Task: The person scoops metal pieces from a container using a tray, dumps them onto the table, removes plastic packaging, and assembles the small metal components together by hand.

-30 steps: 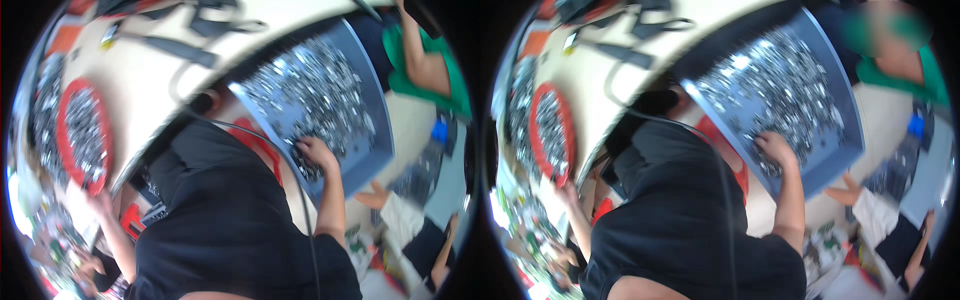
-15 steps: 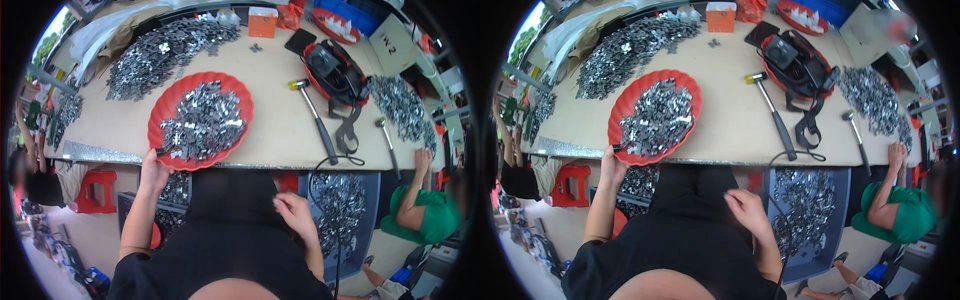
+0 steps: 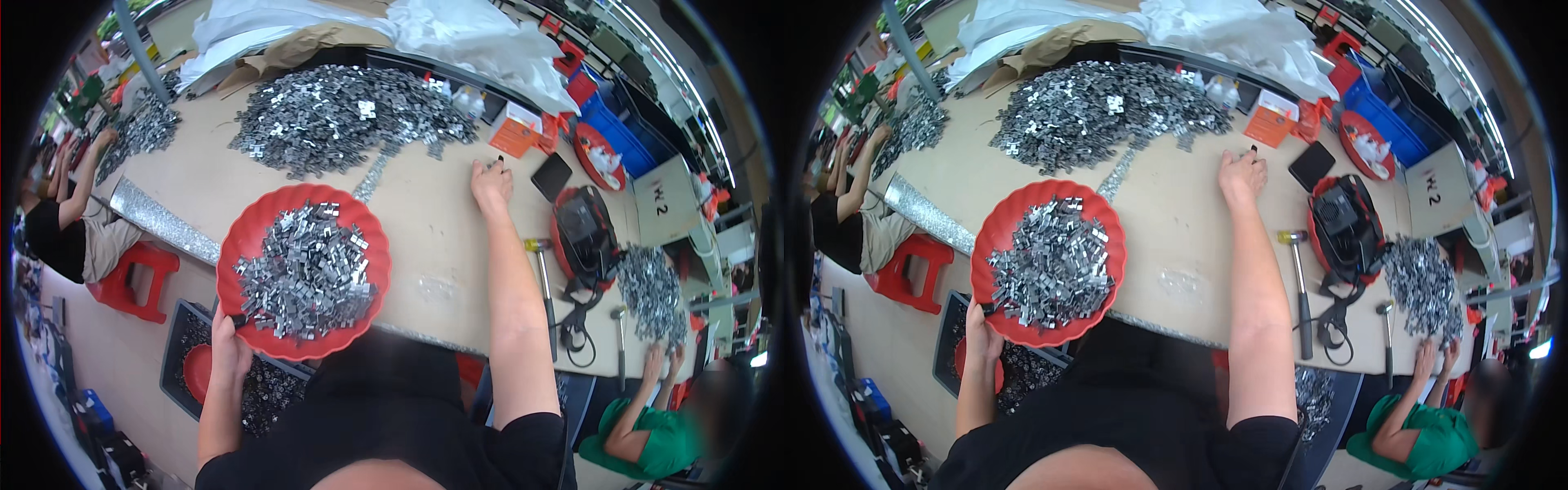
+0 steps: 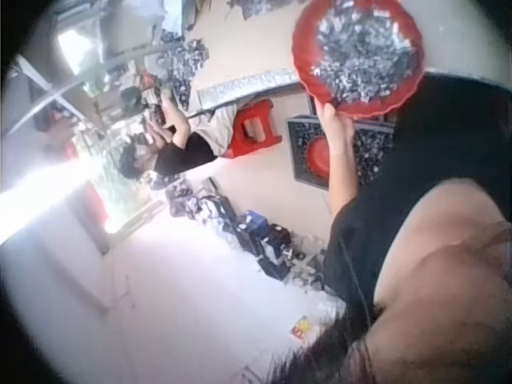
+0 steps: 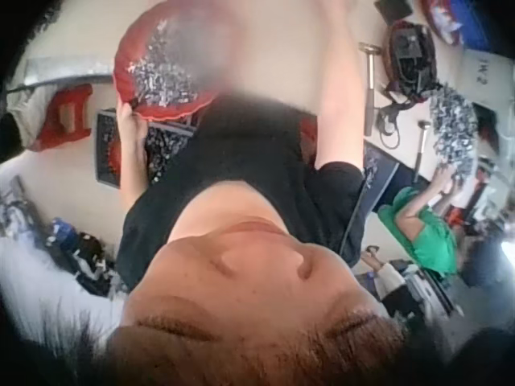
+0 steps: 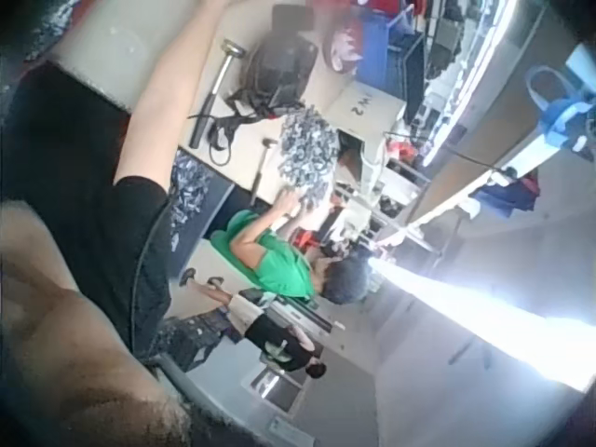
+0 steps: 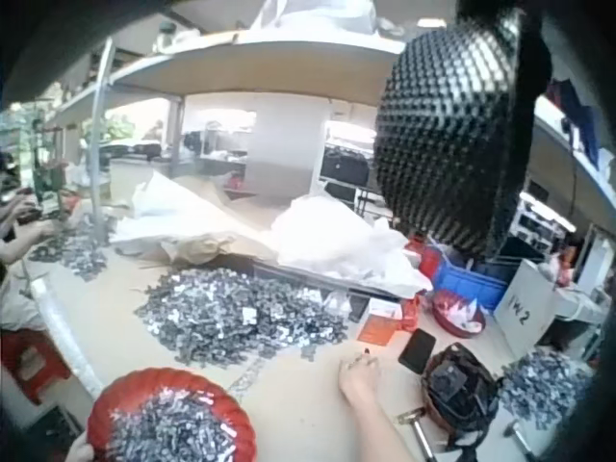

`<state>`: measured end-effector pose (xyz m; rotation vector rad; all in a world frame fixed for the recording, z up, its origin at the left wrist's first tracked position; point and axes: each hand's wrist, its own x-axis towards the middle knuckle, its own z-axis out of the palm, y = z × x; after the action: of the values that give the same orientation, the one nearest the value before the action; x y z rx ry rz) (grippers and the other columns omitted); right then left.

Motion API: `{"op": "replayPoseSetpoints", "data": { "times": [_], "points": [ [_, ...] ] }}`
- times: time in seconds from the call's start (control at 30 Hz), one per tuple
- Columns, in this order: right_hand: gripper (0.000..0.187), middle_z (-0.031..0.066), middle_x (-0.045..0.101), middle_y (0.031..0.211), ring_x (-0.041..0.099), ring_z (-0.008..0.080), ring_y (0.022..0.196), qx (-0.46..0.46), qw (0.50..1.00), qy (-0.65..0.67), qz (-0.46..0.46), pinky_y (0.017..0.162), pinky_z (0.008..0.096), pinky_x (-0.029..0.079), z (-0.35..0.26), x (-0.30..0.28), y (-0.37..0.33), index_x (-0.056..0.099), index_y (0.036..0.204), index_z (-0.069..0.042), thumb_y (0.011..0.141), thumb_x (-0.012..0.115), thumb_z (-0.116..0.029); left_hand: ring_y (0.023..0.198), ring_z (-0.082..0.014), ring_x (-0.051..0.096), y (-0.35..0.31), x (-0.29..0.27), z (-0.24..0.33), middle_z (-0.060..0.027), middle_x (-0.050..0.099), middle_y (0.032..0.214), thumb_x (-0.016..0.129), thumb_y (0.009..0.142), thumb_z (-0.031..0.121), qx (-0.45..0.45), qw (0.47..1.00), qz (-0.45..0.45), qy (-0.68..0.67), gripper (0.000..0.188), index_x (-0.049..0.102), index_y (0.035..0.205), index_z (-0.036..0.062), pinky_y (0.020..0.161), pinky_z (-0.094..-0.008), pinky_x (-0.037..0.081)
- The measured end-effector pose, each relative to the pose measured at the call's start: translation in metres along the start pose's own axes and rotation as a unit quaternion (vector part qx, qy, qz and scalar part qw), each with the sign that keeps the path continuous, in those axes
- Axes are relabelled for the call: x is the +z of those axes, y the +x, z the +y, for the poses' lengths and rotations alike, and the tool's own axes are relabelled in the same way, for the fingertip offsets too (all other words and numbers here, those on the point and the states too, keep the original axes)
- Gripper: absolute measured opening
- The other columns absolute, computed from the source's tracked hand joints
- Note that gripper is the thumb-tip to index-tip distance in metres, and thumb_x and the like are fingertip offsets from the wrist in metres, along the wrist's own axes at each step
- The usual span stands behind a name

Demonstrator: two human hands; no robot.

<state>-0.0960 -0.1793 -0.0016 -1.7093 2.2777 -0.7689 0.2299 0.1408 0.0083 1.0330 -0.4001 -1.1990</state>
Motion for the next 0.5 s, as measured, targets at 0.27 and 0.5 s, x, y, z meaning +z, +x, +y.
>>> {"op": "replayPoseSetpoints", "data": {
  "times": [0.27,0.5],
  "points": [
    [0.063,0.0272,0.025,0.127,0.021,0.0338,0.122,-0.088,0.996,0.021,0.025,0.101,0.0418,0.015,-0.064,0.063,0.03,0.028,0.119,0.01,0.08,0.045,-0.036,0.108,-0.0214,0.044,0.01,0.006,-0.001,-0.0118,0.042,0.119,0.037,0.073,0.001,0.029,0.998,-0.01,-0.046,0.05,0.029,0.122,-0.0012,0.091,-0.0359,0.035],
    [0.059,0.0261,0.034,0.122,0.033,0.0321,0.115,-0.142,0.988,0.049,0.035,0.095,0.0384,0.026,-0.049,0.029,0.002,0.034,0.115,0.01,0.08,0.048,-0.035,0.104,-0.017,0.045,0.044,0.055,-0.007,-0.0102,0.044,0.115,0.032,0.072,0.0,0.054,0.997,-0.058,0.01,0.05,0.028,0.122,-0.0012,0.086,-0.0301,0.038]
  ]
}}
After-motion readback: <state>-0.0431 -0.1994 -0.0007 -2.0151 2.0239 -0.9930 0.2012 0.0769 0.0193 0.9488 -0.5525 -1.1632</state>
